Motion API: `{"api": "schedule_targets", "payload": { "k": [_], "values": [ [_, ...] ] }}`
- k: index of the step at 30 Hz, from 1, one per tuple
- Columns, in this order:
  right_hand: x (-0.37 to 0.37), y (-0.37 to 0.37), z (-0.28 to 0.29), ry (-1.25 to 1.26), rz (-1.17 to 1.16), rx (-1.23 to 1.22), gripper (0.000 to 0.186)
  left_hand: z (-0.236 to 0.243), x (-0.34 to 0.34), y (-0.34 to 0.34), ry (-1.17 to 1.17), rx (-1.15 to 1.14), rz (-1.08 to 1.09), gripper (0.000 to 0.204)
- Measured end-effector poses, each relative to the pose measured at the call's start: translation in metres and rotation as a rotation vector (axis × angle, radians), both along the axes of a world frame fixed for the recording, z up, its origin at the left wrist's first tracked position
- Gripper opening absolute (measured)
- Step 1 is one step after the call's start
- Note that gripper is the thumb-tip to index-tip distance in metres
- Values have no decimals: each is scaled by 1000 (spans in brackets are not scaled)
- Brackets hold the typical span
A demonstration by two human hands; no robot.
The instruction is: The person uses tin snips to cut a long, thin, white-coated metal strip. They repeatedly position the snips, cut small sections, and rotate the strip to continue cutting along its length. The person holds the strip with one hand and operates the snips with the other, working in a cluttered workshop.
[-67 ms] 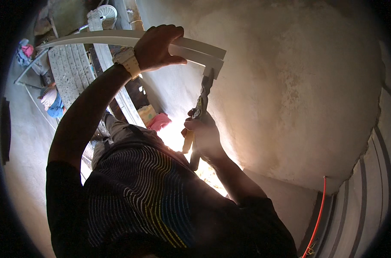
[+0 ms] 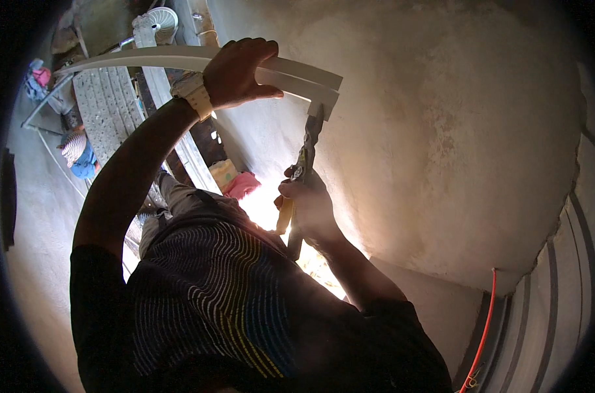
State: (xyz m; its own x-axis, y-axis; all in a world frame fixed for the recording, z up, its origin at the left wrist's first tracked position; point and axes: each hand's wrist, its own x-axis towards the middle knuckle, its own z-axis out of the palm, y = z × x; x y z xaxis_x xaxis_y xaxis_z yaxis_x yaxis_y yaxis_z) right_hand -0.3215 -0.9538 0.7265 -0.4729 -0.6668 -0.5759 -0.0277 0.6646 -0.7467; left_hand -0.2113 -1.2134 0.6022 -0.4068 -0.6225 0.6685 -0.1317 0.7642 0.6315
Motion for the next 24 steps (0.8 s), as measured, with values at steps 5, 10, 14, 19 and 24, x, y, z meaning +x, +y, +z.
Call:
{"api": "schedule_targets", "payload": {
  "k": [5,10,14,19,24],
  "values": [
    [-30,11,5,19,317,42,48,-1,9,-10,-71,-96,87,46],
    [-72,51,23,254,617,189,55,-52,43,-27,-77,-164,-30,28],
    [-79,50,-3,270,546,180,58,-127,121,-24,-590,-106,-158,19],
    [-110,-49,-73,103,437,26,56,-172,128,-17,-354,-117,-260,9],
    [-94,-217,-178,-103,572,31,26,-163,143,-8,-555,-84,-312,18]
  ]
}}
